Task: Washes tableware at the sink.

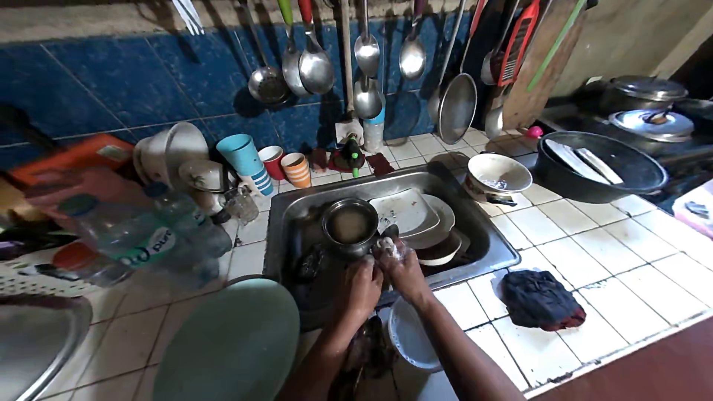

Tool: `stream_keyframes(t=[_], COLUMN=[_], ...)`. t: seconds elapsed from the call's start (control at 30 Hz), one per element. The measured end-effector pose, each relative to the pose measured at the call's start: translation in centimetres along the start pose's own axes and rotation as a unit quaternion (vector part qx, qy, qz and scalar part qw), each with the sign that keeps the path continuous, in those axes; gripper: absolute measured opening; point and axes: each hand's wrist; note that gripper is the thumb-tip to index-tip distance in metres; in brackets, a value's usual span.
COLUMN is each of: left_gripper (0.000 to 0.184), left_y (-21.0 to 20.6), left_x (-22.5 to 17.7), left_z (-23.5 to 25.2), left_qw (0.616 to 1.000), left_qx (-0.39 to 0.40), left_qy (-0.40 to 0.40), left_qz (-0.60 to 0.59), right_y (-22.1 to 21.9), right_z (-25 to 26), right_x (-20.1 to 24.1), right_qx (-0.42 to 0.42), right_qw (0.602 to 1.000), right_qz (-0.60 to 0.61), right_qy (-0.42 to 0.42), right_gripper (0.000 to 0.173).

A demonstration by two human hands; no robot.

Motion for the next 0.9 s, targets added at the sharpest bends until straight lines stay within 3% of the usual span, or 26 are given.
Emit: stream_keyframes(t=[0.1, 0.17, 0.27, 0.33, 0.4, 0.53, 0.67, 0.73, 0.8, 0.9], left_gripper=[0.032, 0.035, 0.037, 0.035, 0.035, 0.039, 0.039, 0.046, 0.048, 0.045], left_y=[-0.2, 0.3, 1.0, 0.4, -0.3, -1.9, 0.1, 0.7, 0.1, -2.1], left_x=[1.0, 1.6, 3.3, 5.0, 6.2, 8.3, 7.3, 7.5, 8.3, 9.9], left_z=[-1.3, -2.4, -4.9, -7.2, -8.7, -10.2, -7.4, -3.0, 2.5, 9.7], left_qw=[0.998, 1.0, 0.995, 0.993, 0.985, 0.984, 0.986, 0.994, 0.977, 0.871], left_qx=[-0.03, -0.008, 0.065, 0.04, 0.082, 0.087, 0.093, 0.082, 0.069, 0.033], left_qy=[-0.014, -0.01, 0.027, 0.046, 0.104, 0.107, 0.065, 0.066, 0.121, 0.261], left_qz=[-0.061, -0.021, 0.074, 0.099, 0.11, 0.112, 0.122, 0.033, -0.161, -0.414], right_y=[0.4, 0.5, 2.7, 4.9, 6.6, 7.8, 7.8, 7.4, 6.8, 6.3], right_z=[0.4, 0.2, -0.1, -0.7, -2.3, -5.5, -7.2, -7.6, -7.8, -8.2], right_x=[-0.7, -0.9, -0.6, -0.2, 0.3, 0.7, 0.7, 1.1, 1.1, 0.7], right_qx=[0.04, 0.034, -0.045, -0.043, -0.009, 0.08, 0.2, 0.265, 0.307, 0.296], right_qw=[0.996, 0.989, 0.98, 0.982, 0.987, 0.992, 0.953, 0.906, 0.862, 0.838], right_qz=[-0.039, -0.11, -0.188, -0.185, -0.163, -0.096, -0.21, -0.322, -0.403, -0.458], right_qy=[0.063, 0.087, 0.044, 0.01, -0.006, 0.031, 0.092, 0.071, 0.032, 0.021], right_gripper=[0.03, 0.032, 0.036, 0.041, 0.041, 0.035, 0.028, 0.032, 0.038, 0.038])
Point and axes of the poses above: each hand's wrist, its own z-axis towards the middle knuckle, its own y-axis out of the back of the hand, x = y × z, and after that the axes turned 1 degree about -z, right-handed
